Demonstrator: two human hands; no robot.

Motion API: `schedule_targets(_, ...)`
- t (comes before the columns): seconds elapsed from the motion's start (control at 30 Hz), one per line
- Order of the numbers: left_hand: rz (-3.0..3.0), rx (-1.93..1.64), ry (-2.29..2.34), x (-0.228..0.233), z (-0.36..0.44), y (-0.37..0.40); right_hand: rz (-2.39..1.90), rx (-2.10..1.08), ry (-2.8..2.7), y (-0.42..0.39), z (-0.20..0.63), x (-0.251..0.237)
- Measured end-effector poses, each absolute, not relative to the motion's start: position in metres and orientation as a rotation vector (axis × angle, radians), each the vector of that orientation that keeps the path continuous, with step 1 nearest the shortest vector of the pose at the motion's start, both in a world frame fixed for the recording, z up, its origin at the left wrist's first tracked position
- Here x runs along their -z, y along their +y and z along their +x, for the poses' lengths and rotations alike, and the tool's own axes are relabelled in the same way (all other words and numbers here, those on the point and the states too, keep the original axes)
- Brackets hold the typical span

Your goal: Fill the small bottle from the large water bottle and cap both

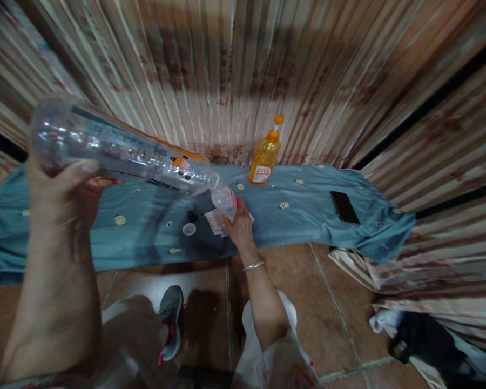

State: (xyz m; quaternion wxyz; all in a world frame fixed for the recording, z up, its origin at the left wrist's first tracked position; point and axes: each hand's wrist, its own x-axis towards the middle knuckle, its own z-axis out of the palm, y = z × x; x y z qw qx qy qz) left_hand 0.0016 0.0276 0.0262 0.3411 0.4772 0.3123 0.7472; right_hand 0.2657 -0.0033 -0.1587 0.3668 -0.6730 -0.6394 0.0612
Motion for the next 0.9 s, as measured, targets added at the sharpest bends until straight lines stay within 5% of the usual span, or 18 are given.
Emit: schedule_targets(0.9, 1.32, -1.957, 0.708, -0.0302, 0.0044, 0.031, -1.716, -0.137, -1.636, -0.0023, 0.2649, 0.1619)
